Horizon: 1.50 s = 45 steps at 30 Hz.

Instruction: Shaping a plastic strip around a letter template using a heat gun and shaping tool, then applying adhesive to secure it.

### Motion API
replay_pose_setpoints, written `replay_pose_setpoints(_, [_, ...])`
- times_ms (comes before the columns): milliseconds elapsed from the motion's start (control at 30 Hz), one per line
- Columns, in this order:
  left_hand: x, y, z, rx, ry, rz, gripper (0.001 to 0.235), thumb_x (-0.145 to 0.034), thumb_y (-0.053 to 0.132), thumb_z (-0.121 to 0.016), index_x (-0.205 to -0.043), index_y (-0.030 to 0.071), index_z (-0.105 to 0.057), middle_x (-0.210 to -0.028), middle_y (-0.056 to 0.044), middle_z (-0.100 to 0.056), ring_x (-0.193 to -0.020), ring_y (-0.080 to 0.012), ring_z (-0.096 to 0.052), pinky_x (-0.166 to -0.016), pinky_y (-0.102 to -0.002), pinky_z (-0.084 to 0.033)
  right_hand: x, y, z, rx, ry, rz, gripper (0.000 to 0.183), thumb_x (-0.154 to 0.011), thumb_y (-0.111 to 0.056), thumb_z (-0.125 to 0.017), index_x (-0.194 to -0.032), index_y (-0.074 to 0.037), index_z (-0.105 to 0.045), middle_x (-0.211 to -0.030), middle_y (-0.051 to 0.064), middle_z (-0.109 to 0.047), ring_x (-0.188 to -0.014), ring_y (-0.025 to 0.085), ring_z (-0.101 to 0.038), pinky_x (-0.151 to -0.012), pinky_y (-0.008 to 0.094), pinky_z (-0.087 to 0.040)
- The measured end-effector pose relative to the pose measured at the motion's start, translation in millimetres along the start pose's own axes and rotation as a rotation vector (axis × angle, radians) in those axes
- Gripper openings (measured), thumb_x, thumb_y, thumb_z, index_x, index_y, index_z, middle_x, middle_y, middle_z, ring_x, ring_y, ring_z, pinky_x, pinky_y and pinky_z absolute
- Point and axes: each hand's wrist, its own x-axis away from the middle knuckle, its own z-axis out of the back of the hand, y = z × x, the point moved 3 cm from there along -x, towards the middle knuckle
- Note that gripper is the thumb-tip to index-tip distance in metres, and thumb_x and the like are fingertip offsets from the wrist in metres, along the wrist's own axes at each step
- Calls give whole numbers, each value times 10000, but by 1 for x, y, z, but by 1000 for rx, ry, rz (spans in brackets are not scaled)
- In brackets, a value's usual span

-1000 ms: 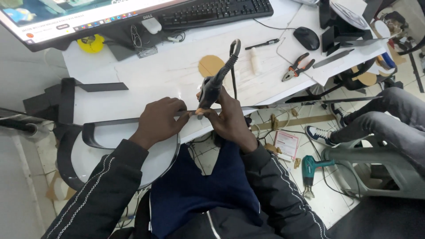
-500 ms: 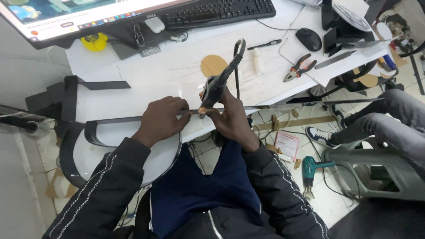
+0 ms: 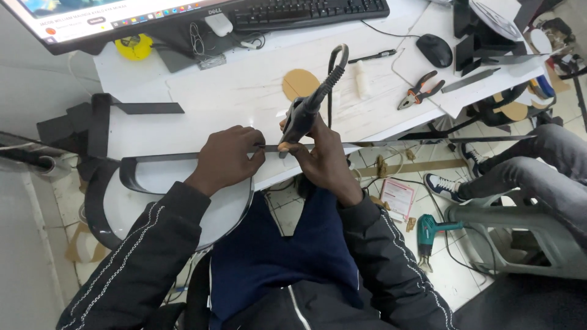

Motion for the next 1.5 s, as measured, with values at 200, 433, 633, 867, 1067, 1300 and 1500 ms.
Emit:
replay_pose_setpoints(200, [1, 2, 1, 16, 17, -7, 317, -1042, 273, -698, -1217, 48, -837, -875, -115, -788, -865, -283, -802, -741, -393, -659, -4, -5, 3, -8, -25, -24, 322, -1017, -25, -846, -1278, -39, -658, -1202, 226, -827, -1132, 507, -814, -892, 626, -673])
replay_pose_setpoints(433, [2, 3, 2, 19, 20, 3, 324, -1048, 289, -699, -1214, 48, -839, -871, -120, -792, -863, -288, -804, -733, -397, -658, -1, 2, 3, -14, -23, -47, 352, -1001, -52, -864, -1293, -46, -666, -1194, 220, -839, -1102, 482, -830, -872, 601, -677])
replay_pose_setpoints(633, [1, 0, -2, 19, 24, -3, 305, -1049, 293, -691, -1191, 68, -838, -874, -98, -791, -882, -277, -803, -751, -383, -653, -2, 0, 3, -20, -11, -28, 305, -1024, -79, -862, -1270, -59, -682, -1175, 203, -842, -1097, 483, -829, -870, 590, -677])
replay_pose_setpoints(867, [6, 10, 8, 25, 28, -6, 349, -1089, 324, -671, -1220, 39, -824, -971, -156, -810, -973, -344, -806, -838, -468, -657, -3, -1, 5, 25, -14, -41, 353, -970, -54, -908, -1253, -43, -697, -1163, 201, -853, -1098, 488, -829, -928, 607, -661])
replay_pose_setpoints(1067, [12, 12, 10, 47, 119, -51, 411, -1158, 403, -616, -1137, 46, -820, -923, -140, -802, -926, -350, -808, -803, -480, -658, 1, 13, 4, 14, -14, -5, 477, -952, -26, -922, -1352, 13, -667, -1190, 212, -839, -1095, 458, -833, -973, 601, -663])
replay_pose_setpoints(1300, [9, 7, 3, 60, 128, -71, 426, -1185, 406, -564, -1106, 67, -811, -904, -119, -798, -913, -327, -805, -800, -473, -656, 4, 12, 4, 54, -16, 54, 544, -1004, -30, -874, -1465, 58, -600, -1229, 228, -814, -1131, 458, -816, -982, 606, -673])
replay_pose_setpoints(1500, [6, 3, -1, 45, 138, -76, 415, -1182, 424, -590, -1111, 81, -813, -864, -96, -777, -871, -304, -798, -764, -437, -644, 2, 8, 6, 45, -24, 52, 536, -996, -11, -881, -1448, 67, -604, -1223, 227, -812, -1140, 460, -815, -985, 594, -677])
